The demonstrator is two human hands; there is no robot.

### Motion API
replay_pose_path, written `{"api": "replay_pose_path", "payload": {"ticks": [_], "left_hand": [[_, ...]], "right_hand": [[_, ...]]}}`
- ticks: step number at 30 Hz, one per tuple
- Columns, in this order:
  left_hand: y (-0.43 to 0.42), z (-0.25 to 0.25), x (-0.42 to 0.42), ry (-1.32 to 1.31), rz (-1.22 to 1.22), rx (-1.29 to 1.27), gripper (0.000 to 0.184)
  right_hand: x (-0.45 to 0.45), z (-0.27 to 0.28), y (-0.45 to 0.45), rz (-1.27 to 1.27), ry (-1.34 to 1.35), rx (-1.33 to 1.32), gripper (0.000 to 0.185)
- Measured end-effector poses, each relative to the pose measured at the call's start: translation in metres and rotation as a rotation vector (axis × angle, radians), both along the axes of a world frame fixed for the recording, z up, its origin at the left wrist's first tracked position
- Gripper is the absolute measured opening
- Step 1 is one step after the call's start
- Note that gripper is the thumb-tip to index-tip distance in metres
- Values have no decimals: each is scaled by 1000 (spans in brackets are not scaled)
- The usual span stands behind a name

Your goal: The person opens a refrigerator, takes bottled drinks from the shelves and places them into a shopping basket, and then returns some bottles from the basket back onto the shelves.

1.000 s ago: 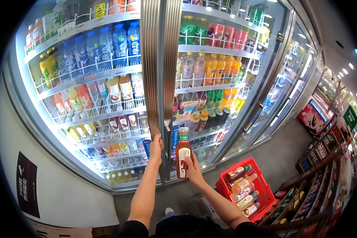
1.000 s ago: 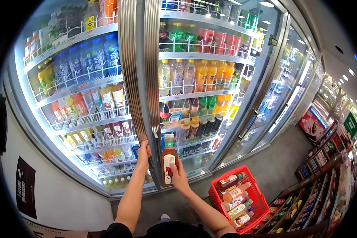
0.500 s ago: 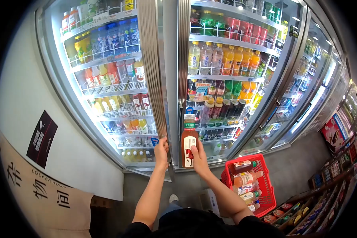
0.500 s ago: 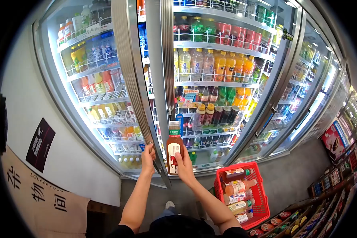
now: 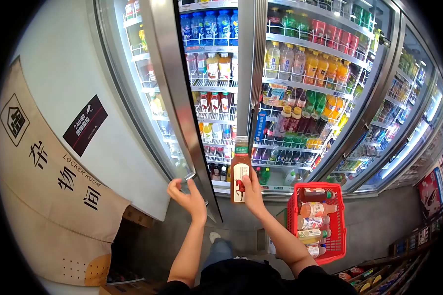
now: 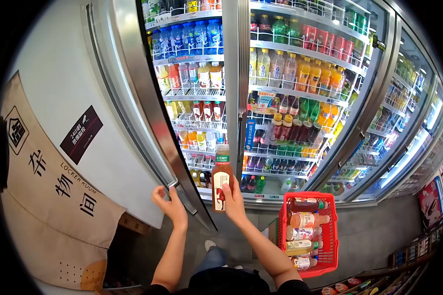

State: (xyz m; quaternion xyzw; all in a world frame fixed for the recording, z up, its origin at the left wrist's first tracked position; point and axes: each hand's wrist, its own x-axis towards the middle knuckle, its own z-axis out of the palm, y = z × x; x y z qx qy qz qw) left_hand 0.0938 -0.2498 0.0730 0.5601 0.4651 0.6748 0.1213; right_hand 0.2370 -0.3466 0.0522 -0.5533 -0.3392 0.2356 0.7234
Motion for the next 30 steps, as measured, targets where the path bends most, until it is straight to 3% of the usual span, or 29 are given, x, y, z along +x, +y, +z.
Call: {"api": "replay_pose_path", "payload": {"ticks": [1, 3, 5, 7, 12, 25, 27, 30], "left_hand": [[-7, 7, -3, -3, -1, 4, 14], [-18, 16, -4, -80, -530, 78, 10], [-9, 29, 11, -104, -947, -197, 14], [21, 26, 33, -80, -986, -294, 21], [77, 22, 50, -124, -856, -321, 26], [66, 31, -14, -288, -661, -364, 33], [68, 36, -32, -203, -484, -288, 33], [75, 45, -56, -342, -374, -254, 31]], "right_hand": [[-6, 4, -3, -2, -40, 0, 54], [-13, 4, -4, 12, -71, 5, 53], [-15, 4, -2, 23, -33, 20, 52], [-17, 7, 2, 30, 7, 43, 51], [-17, 22, 10, -14, -31, 56, 52], [-53, 38, 61, 39, -63, 68, 57], [-58, 26, 74, 50, -69, 48, 58], [-72, 34, 87, 103, -65, 40, 59]]}}
